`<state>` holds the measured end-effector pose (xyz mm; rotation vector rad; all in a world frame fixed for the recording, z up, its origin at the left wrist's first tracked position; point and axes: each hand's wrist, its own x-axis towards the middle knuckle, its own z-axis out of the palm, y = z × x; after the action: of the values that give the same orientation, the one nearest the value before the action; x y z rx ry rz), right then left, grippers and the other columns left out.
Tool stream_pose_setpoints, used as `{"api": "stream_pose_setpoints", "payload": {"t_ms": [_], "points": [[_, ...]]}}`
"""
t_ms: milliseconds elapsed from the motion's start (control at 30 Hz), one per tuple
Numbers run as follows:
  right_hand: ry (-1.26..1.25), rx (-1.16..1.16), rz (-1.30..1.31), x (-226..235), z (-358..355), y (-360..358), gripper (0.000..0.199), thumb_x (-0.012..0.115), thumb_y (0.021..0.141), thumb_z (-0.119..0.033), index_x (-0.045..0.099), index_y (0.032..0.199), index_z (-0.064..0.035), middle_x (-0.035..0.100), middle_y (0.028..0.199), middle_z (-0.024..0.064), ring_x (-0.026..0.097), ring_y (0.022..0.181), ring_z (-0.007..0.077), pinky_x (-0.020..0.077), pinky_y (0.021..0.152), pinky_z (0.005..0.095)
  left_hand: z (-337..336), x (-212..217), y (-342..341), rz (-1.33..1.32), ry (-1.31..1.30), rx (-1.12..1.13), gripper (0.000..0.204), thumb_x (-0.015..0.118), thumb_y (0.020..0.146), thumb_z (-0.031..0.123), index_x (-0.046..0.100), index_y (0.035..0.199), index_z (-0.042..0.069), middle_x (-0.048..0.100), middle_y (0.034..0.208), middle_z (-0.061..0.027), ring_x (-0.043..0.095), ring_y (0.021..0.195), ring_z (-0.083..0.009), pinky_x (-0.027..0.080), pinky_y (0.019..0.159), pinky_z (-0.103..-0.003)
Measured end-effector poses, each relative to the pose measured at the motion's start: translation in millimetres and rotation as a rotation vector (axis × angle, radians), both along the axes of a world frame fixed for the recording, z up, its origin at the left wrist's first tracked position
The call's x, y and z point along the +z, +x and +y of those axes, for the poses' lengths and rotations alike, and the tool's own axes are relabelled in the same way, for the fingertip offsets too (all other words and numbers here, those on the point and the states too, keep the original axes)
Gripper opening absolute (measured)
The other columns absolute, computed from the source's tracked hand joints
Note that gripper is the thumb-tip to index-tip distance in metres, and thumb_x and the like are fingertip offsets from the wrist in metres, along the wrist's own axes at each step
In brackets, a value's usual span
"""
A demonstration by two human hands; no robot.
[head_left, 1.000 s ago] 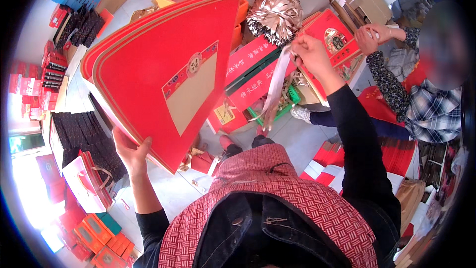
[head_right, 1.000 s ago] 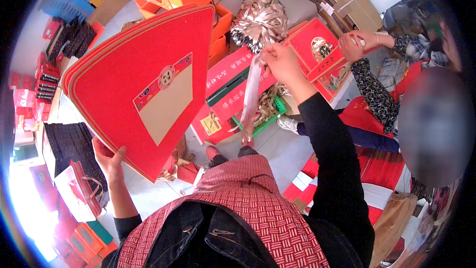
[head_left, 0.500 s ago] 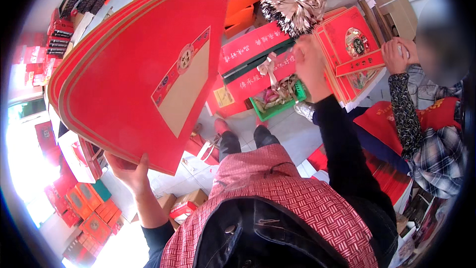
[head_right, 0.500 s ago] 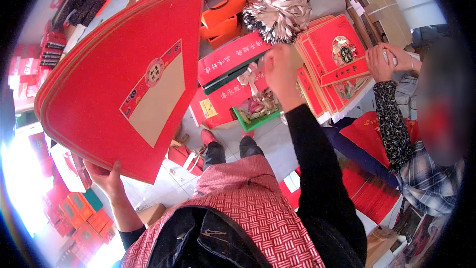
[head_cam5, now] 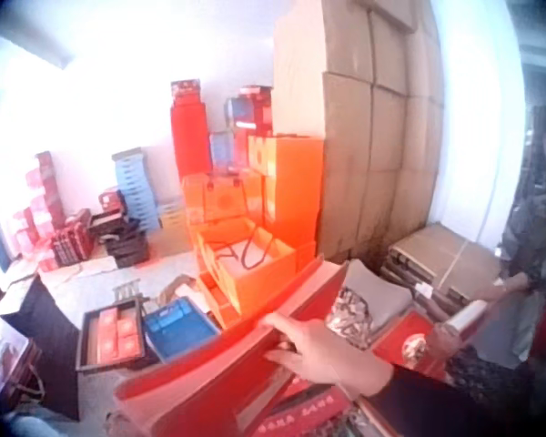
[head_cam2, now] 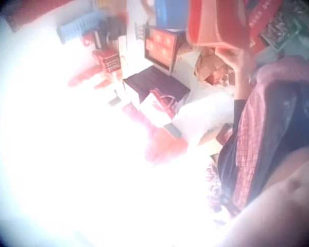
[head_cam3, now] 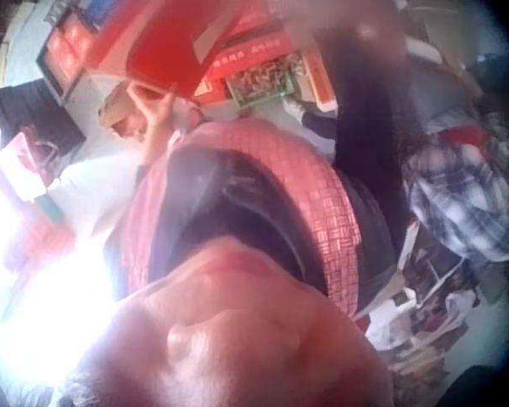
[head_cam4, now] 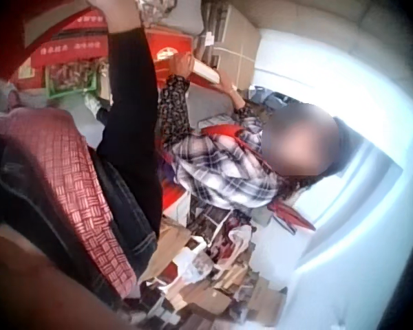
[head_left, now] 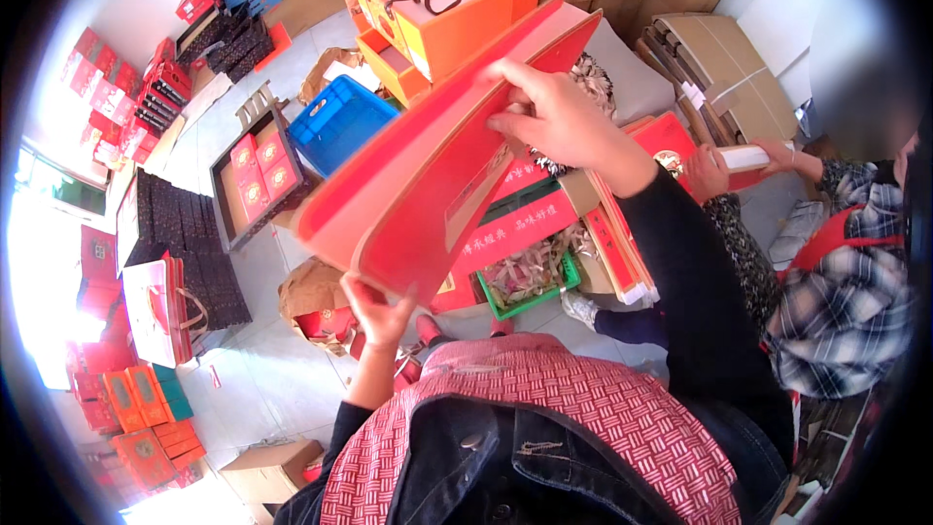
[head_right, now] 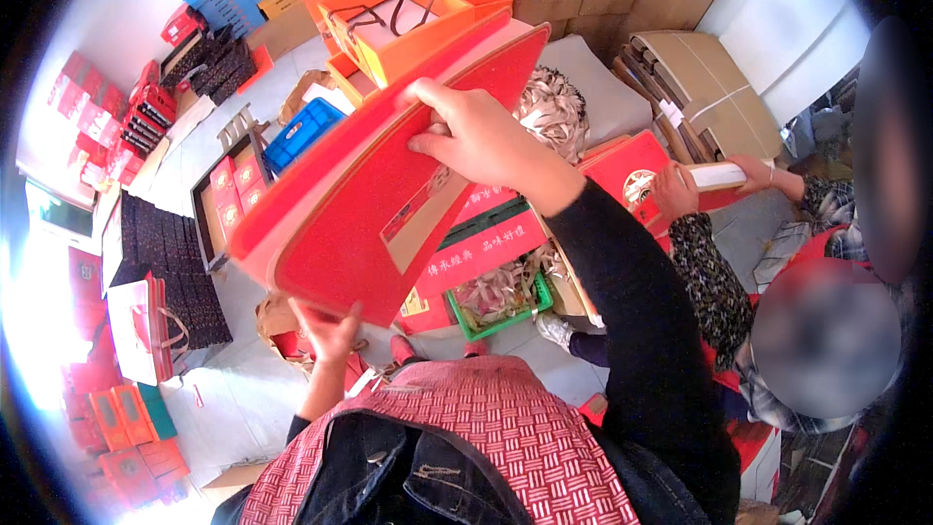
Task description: The person assembles red cardboard gift boxes by folding flaps, inserting tabs, and securing the structure. They handle multiple boxes one at a time, turning them over and aligning edges to complete each unit.
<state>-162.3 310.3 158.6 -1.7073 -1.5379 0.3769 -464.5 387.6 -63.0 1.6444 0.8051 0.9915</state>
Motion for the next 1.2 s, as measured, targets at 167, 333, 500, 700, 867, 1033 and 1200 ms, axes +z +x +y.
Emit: {"api": "stream_pose_setpoints", "payload": {"t_ms": [167,333,500,700,867,1033,1200], "points": [[-0.028,0.145,-0.164,-73,-20,-21,0.011,0.062,0.078,-0.007,0.055,0.085,-0.0043,0.06,0.07,0.0162,0.063,0.069,0.0315,0.0467,0.057,0.0375,-12,35,-15,0.019,0.194,-0.049,0.081,0.07,0.069,0.013,0.026,0.135,0.0,0.031,0.137,-0.0181,0.03,0.129,-0.0312,0.021,0.108,-0.044],[-0.19,0.146,-0.217,-141,-35,-62,0.014,0.058,0.081,-0.017,0.051,0.084,-0.0055,0.058,0.066,0.0172,0.06,0.068,0.0374,0.0447,0.059,0.0493,19,154,26,0.101,0.341,-0.34,0.054,0.062,0.079,0.009,0.041,0.127,-0.001,0.046,0.129,-0.0189,0.047,0.119,-0.0296,0.038,0.098,-0.04],[-0.226,0.205,-0.227,-154,-23,-106,0.013,0.055,0.083,-0.018,0.05,0.085,-0.0063,0.059,0.067,0.0169,0.061,0.068,0.0369,0.0448,0.06,0.0498,31,112,164,0.895,0.459,-0.407,0.042,0.064,0.079,0.026,0.056,0.112,0.001,0.064,0.093,-0.0172,0.063,0.089,-0.0268,0.049,0.078,-0.033],[-0.136,-0.053,0.53,-139,-49,-75,0.025,0.056,0.085,-0.011,0.054,0.11,-0.0069,0.061,0.073,0.0059,0.06,0.062,0.0121,0.0471,0.055,0.0278,48,50,177,0.656,0.195,-0.517,0.025,0.061,0.077,0.022,0.064,0.087,-0.001,0.065,0.076,-0.0153,0.062,0.07,-0.0234,0.048,0.065,-0.035],[-0.006,-0.098,1.126,-131,-64,-37,0.028,0.042,0.089,0.0,0.054,0.113,0.0045,0.064,0.099,0.0147,0.064,0.082,0.0161,0.0519,0.074,0.0271,47,53,152,0.561,-0.088,-0.51,0.018,0.056,0.083,0.012,0.064,0.09,-0.003,0.065,0.079,-0.006,0.06,0.07,-0.0129,0.047,0.063,-0.029],[-0.164,-0.185,0.734,-139,-31,-36,0.031,0.048,0.087,0.002,0.054,0.117,0.005,0.063,0.107,0.0151,0.064,0.092,0.0184,0.0524,0.079,0.0278,57,49,128,0.519,-0.234,-0.537,0.018,0.055,0.084,0.01,0.064,0.09,-0.003,0.063,0.08,-0.004,0.058,0.071,-0.0102,0.046,0.064,-0.026],[-0.143,-0.262,0.604,-139,3,-48,0.013,0.06,0.083,-0.005,0.064,0.091,0.0039,0.068,0.08,0.0116,0.065,0.068,0.0124,0.0514,0.058,0.0247,68,37,109,0.493,-0.295,-0.525,0.018,0.053,0.084,0.009,0.064,0.091,-0.003,0.063,0.08,-0.0024,0.057,0.073,-0.0089,0.045,0.065,-0.025]]}}
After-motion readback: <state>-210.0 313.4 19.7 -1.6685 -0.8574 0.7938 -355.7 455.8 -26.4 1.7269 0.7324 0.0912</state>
